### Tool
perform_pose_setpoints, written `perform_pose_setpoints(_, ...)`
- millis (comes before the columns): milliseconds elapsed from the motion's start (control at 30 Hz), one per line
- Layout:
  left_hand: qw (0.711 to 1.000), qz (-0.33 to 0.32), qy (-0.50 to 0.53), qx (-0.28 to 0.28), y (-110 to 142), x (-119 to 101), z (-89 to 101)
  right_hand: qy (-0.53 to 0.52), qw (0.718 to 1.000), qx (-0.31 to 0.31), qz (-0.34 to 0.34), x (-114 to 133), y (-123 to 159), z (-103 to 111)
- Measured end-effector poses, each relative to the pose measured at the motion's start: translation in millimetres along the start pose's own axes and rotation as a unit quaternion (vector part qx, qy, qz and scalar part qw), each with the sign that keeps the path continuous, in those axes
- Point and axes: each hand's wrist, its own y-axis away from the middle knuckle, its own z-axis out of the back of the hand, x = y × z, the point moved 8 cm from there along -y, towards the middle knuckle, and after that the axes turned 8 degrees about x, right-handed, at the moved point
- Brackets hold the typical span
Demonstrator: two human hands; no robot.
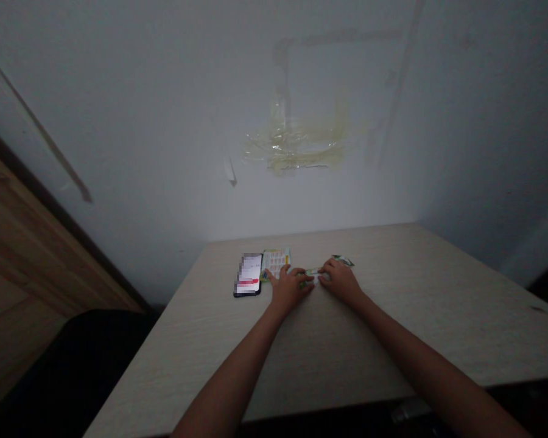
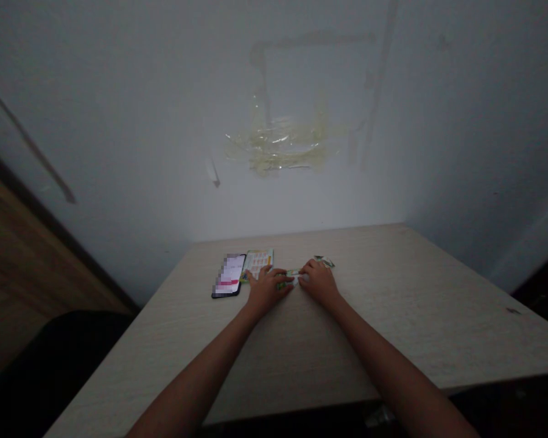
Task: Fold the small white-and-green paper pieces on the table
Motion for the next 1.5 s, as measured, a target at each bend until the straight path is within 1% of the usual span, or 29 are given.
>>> perform_pose_setpoints(333, 0.999, -0.033, -0.009, 0.001, -1.9, 0.3, 1.6, -0.004, 0.999, 0.026, -0.022, -5.6, 1.7, -5.1)
perform_pose_setpoints(600, 0.999, -0.025, -0.033, 0.008, -2.0, 1.5, -0.5, 0.003, 0.999, 0.032, -0.022, -0.7, 4.7, -2.1)
perform_pose_setpoints(700, 0.999, -0.027, -0.033, 0.002, -2.4, 2.3, -1.5, 0.007, 0.999, 0.033, -0.021, 1.2, 5.4, -1.1)
perform_pose_setpoints(867, 0.999, -0.028, -0.030, -0.015, -2.0, 3.3, -3.6, 0.006, 1.000, 0.022, -0.015, 2.5, 7.1, -1.3)
perform_pose_setpoints(1033, 0.999, -0.028, -0.025, -0.019, -0.9, 3.5, -5.5, 0.003, 1.000, 0.012, -0.002, 4.2, 9.7, -0.2)
perform_pose_setpoints(1167, 0.999, -0.033, -0.024, -0.021, 0.4, 2.2, -4.8, -0.016, 1.000, 0.018, 0.014, 2.2, 8.4, -0.3)
perform_pose_setpoints(1333, 0.999, -0.031, -0.029, -0.014, 0.8, 2.3, -5.6, -0.029, 1.000, 0.012, 0.002, -4.2, 4.3, -0.7)
perform_pose_setpoints(1500, 0.999, -0.028, -0.025, -0.020, 0.4, 3.8, -6.8, -0.013, 1.000, 0.000, -0.004, 0.0, 6.5, 1.6)
